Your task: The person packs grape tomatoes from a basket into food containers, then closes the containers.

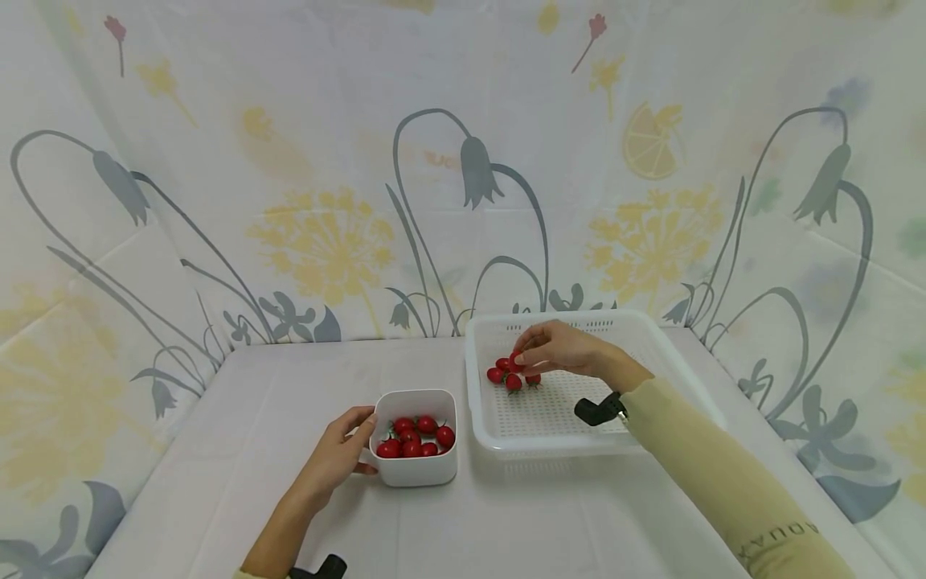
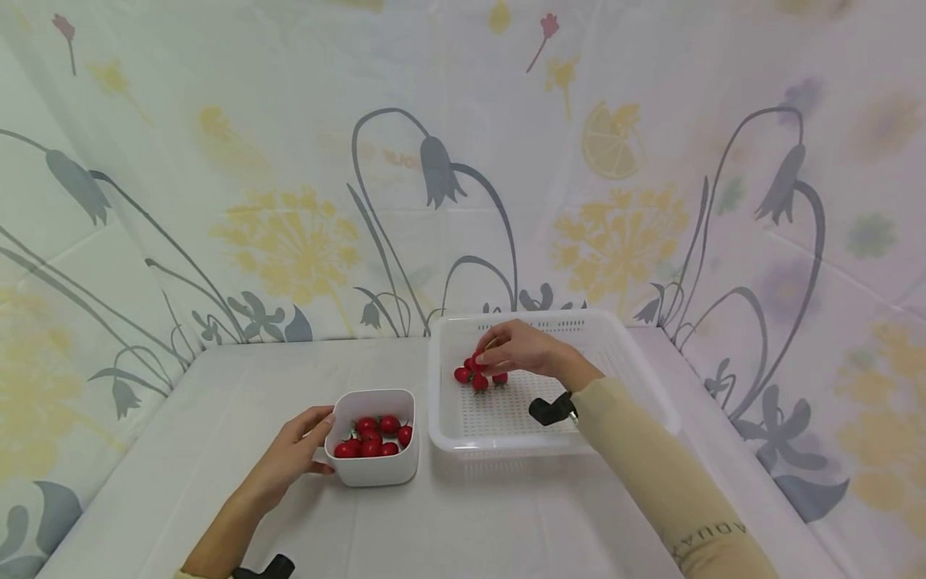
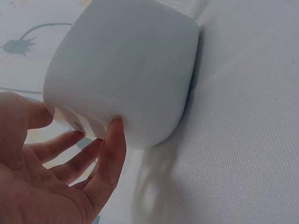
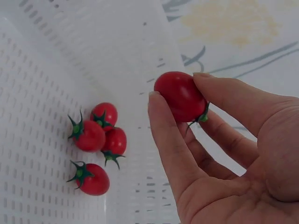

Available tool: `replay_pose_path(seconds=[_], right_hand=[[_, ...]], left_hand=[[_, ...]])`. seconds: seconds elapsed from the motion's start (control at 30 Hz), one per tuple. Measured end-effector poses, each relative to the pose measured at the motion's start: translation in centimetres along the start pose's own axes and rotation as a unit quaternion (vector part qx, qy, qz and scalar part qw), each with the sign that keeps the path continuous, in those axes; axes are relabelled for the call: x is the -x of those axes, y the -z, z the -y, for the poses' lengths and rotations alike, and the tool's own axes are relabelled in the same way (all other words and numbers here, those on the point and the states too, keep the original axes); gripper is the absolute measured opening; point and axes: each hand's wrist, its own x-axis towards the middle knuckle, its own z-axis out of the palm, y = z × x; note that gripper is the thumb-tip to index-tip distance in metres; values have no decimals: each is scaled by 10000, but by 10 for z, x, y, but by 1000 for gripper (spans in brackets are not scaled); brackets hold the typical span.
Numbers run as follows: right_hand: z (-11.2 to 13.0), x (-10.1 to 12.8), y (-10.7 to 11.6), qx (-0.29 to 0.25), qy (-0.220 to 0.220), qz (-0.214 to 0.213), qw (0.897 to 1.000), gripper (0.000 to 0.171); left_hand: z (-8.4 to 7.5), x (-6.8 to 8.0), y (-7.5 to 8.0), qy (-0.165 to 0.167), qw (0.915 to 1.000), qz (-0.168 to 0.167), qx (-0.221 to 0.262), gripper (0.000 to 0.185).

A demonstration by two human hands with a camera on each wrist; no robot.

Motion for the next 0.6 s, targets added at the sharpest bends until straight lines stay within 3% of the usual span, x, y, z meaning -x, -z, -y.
replay_pose_path(seconds=[0.27, 0.6], right_hand=[[12, 10, -10, 665, 436, -302, 9964, 24], [21, 14, -27, 905, 776, -535, 9914, 25]], left_hand=[[-2, 0, -1, 25, 10000, -14, -23, 40], [-1, 0, -1, 8, 10000, -2, -18, 40]])
